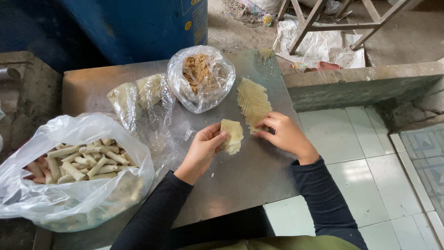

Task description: The person sits at a metal table and folds thin dough sheets by hand, pressing each fold flat and placing the folded pieces into a fanned stack on the table. They occasionally reach into a covered container of brown filling or powder and handle rolled dough pieces from a plastic bag.

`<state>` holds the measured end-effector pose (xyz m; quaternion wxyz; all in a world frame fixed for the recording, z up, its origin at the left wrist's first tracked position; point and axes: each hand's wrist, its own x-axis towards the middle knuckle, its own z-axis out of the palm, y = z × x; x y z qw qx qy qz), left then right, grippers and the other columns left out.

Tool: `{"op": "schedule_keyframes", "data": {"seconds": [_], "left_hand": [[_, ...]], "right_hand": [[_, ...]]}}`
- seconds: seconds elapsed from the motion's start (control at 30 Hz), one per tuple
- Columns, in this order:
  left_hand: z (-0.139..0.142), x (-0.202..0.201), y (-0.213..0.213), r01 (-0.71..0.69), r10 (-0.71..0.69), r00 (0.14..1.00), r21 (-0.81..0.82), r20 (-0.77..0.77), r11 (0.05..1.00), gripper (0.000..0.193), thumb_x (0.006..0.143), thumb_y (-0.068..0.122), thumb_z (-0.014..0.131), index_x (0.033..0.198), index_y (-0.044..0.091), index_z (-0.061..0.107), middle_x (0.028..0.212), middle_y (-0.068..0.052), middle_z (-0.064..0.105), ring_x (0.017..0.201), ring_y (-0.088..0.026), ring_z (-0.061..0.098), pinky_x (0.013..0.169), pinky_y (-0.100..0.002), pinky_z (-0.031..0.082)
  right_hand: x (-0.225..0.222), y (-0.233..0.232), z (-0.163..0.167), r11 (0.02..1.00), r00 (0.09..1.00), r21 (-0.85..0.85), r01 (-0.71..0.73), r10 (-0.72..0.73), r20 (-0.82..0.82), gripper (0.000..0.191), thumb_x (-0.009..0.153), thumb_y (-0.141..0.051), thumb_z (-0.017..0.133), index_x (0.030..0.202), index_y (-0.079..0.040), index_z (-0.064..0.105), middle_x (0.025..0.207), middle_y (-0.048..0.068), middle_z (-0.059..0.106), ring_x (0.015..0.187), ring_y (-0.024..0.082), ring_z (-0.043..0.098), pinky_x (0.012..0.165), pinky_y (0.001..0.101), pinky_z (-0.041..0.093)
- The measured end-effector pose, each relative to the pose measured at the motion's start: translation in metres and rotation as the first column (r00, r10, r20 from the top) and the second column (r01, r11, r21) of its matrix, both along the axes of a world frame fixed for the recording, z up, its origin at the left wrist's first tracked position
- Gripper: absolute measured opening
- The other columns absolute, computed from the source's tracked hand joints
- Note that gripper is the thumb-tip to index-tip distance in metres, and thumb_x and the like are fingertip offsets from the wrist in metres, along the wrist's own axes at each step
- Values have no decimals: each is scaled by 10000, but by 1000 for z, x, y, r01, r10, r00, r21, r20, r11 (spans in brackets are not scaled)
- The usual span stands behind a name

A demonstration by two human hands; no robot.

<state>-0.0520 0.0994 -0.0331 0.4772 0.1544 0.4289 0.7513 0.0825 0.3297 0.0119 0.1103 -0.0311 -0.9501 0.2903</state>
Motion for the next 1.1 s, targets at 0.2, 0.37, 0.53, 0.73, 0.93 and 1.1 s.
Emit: {"op": "schedule_keyframes", "data": {"seconds": [0.2, 0.37, 0.53, 0.73, 0.93, 1.1], "left_hand": [[1, 0, -1, -8, 7, 1000, -45, -13, 999, 458, 1019, 110, 560, 1441, -64, 523, 1249, -88, 703, 1064, -126, 686, 937, -302, 556], [1, -1, -1, -1, 1, 1000, -53, -5, 999, 458, 1013, 108, 559, 1437, -63, 526, 1240, -84, 702, 1062, -127, 689, 938, -307, 562], [-1, -2, -2, 0, 0, 1000, -37, -11, 999, 459, 1015, 108, 564, 1439, -65, 525, 1249, -84, 701, 1073, -124, 684, 940, -305, 556], [-2, 0, -2, -2, 1, 1000, -38, -10, 999, 462, 1015, 106, 566, 1442, -65, 523, 1256, -81, 696, 1076, -123, 680, 940, -302, 553], [2, -1, -1, -5, 3, 1000, -62, -20, 998, 467, 1012, 109, 566, 1442, -65, 517, 1251, -91, 699, 1070, -129, 684, 937, -303, 562], [4, -1, -1, -1, -1, 1000, -79, -21, 997, 466, 1013, 112, 564, 1439, -71, 517, 1255, -93, 699, 1074, -130, 685, 944, -300, 558]], "right_hand": [[-1, 20, -11, 932, 918, -118, 343, -360, -170, 133, 949, -80, 699, 1065, -20, 724, 980, 102, 684, 790, 200, 712, 691, 313, 552], [-1, 25, -18, 913, 908, -31, 407, -408, -93, 112, 875, -92, 763, 965, -28, 750, 891, 103, 680, 712, 227, 680, 666, 331, 539], [-1, 22, -20, 908, 905, -26, 417, -418, -77, 114, 867, -103, 765, 937, -20, 731, 889, 103, 674, 718, 236, 679, 665, 344, 537], [-2, 22, -22, 911, 910, -3, 412, -411, -51, 97, 889, -94, 734, 924, -9, 703, 892, 122, 666, 773, 278, 676, 694, 379, 528], [-4, 25, -27, 929, 926, 2, 370, -369, -78, 102, 896, -79, 704, 957, -2, 675, 904, 138, 667, 813, 286, 678, 730, 382, 529], [-3, 24, -28, 916, 914, -11, 402, -402, -56, 99, 900, -84, 699, 934, 2, 664, 912, 140, 675, 802, 293, 680, 712, 388, 531]]}}
